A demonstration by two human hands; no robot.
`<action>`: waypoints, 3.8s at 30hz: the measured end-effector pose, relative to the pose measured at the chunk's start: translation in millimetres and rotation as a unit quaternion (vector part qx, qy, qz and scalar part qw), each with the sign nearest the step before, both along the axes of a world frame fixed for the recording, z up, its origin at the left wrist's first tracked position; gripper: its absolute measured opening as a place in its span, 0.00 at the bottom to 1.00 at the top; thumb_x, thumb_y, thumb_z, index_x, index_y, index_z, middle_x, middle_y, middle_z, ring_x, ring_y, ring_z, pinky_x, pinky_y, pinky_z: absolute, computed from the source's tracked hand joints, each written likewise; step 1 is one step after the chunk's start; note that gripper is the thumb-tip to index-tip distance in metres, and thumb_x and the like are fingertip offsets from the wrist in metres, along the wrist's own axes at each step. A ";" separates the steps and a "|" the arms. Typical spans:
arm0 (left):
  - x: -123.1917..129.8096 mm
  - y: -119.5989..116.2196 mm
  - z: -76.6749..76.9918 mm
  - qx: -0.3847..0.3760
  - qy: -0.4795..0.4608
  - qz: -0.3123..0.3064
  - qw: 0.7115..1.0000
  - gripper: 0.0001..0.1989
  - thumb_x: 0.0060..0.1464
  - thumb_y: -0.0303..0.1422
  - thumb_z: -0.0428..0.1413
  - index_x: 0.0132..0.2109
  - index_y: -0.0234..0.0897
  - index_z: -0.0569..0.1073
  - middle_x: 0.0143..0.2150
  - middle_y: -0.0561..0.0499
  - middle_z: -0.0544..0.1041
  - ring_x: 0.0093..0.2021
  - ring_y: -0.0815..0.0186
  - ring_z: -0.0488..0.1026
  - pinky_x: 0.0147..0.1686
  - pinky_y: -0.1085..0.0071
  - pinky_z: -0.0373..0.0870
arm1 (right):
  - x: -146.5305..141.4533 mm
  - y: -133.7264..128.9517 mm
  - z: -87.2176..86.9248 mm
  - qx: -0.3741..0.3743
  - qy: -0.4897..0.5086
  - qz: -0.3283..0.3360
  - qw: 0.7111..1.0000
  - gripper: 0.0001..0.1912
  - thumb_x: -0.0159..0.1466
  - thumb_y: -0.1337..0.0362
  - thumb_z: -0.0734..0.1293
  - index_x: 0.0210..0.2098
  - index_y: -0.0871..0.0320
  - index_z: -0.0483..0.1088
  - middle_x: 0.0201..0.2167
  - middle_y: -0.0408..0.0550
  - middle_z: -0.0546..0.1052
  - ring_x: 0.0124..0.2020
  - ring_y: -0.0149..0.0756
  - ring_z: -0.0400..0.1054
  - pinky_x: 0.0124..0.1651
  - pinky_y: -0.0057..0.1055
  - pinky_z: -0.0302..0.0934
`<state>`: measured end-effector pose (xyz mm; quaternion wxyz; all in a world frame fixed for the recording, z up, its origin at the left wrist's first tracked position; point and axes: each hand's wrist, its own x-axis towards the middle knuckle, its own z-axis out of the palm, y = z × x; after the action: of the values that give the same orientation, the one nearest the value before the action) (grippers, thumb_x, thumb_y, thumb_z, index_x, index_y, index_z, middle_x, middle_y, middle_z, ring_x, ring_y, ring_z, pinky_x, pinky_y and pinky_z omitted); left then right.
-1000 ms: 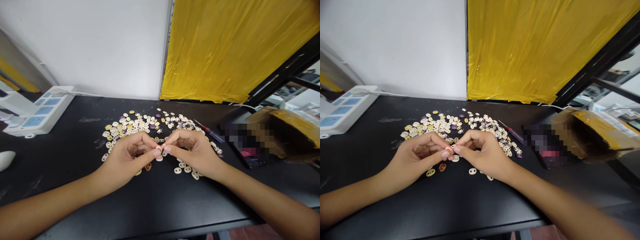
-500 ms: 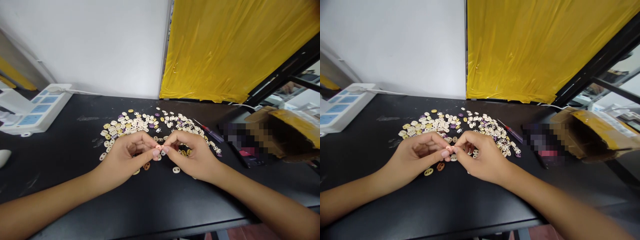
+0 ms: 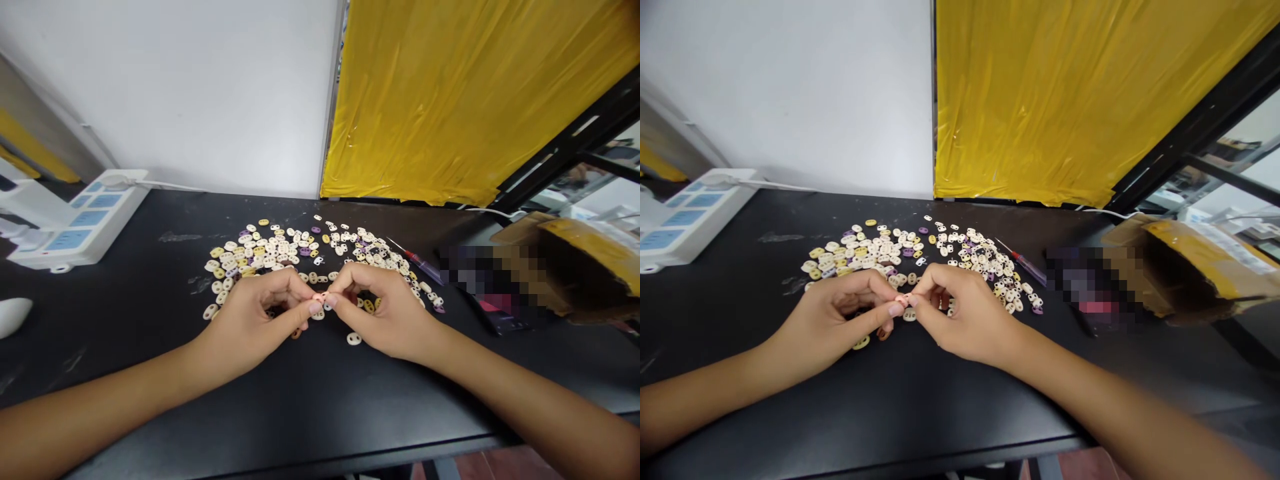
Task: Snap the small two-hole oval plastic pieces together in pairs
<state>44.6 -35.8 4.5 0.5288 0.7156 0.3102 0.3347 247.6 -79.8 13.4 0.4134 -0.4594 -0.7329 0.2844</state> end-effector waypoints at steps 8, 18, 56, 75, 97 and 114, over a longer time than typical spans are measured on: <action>0.3 -2.5 -0.7 0.004 0.018 0.011 1.000 0.08 0.59 0.35 0.62 0.33 0.36 0.76 0.23 0.56 0.75 0.23 0.73 0.73 0.24 0.81 0.69 | -2.1 -2.0 -1.4 -0.031 0.009 -0.007 0.999 0.08 0.65 0.66 0.67 0.29 0.57 0.69 0.25 0.40 0.73 0.26 0.27 0.65 0.29 0.26 0.59; -2.7 -6.2 -1.3 0.020 0.033 0.004 0.999 0.09 0.60 0.34 0.61 0.32 0.35 0.75 0.24 0.55 0.75 0.25 0.72 0.74 0.26 0.80 0.69 | -3.4 -4.0 -0.7 -0.074 0.026 0.029 0.996 0.10 0.64 0.68 0.68 0.27 0.57 0.66 0.22 0.39 0.71 0.24 0.26 0.64 0.27 0.25 0.57; -20.7 34.7 0.0 0.404 0.154 0.001 0.902 0.04 0.67 0.32 0.55 0.41 0.40 0.73 0.44 0.52 0.75 0.48 0.62 0.73 0.49 0.64 0.67 | 82.0 53.4 2.7 -0.018 -0.287 -0.109 0.952 0.07 0.64 0.65 0.70 0.41 0.54 0.80 0.23 0.41 0.76 0.25 0.31 0.65 0.33 0.30 0.57; -6.9 -1.8 7.3 -0.028 -0.040 -0.030 0.998 0.14 0.63 0.37 0.59 0.54 0.40 0.78 0.39 0.48 0.84 0.33 0.65 0.81 0.31 0.73 0.81 | 20.1 11.4 9.9 0.329 -0.136 0.035 0.934 0.08 0.69 0.72 0.66 0.46 0.56 0.73 0.34 0.47 0.81 0.35 0.34 0.72 0.41 0.35 0.68; -7.1 -4.4 1.0 0.050 -0.028 -0.016 0.998 0.08 0.58 0.28 0.62 0.41 0.44 0.84 0.35 0.52 0.78 0.30 0.70 0.76 0.31 0.74 0.75 | 54.4 39.6 3.8 0.199 -0.216 -0.108 0.950 0.07 0.67 0.69 0.67 0.42 0.54 0.76 0.38 0.49 0.81 0.42 0.42 0.73 0.48 0.41 0.66; -21.1 16.6 1.8 0.316 0.062 -0.026 0.946 0.11 0.66 0.26 0.54 0.46 0.41 0.80 0.43 0.48 0.79 0.44 0.64 0.77 0.43 0.69 0.75 | 59.9 46.7 -7.9 0.108 -0.266 -0.079 0.955 0.12 0.65 0.69 0.67 0.45 0.55 0.80 0.42 0.51 0.81 0.46 0.44 0.71 0.53 0.42 0.64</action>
<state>23.5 -19.1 6.3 0.2639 0.8729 0.2023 0.3570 307.5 -33.1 5.5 0.2715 -0.5271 -0.8044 0.0371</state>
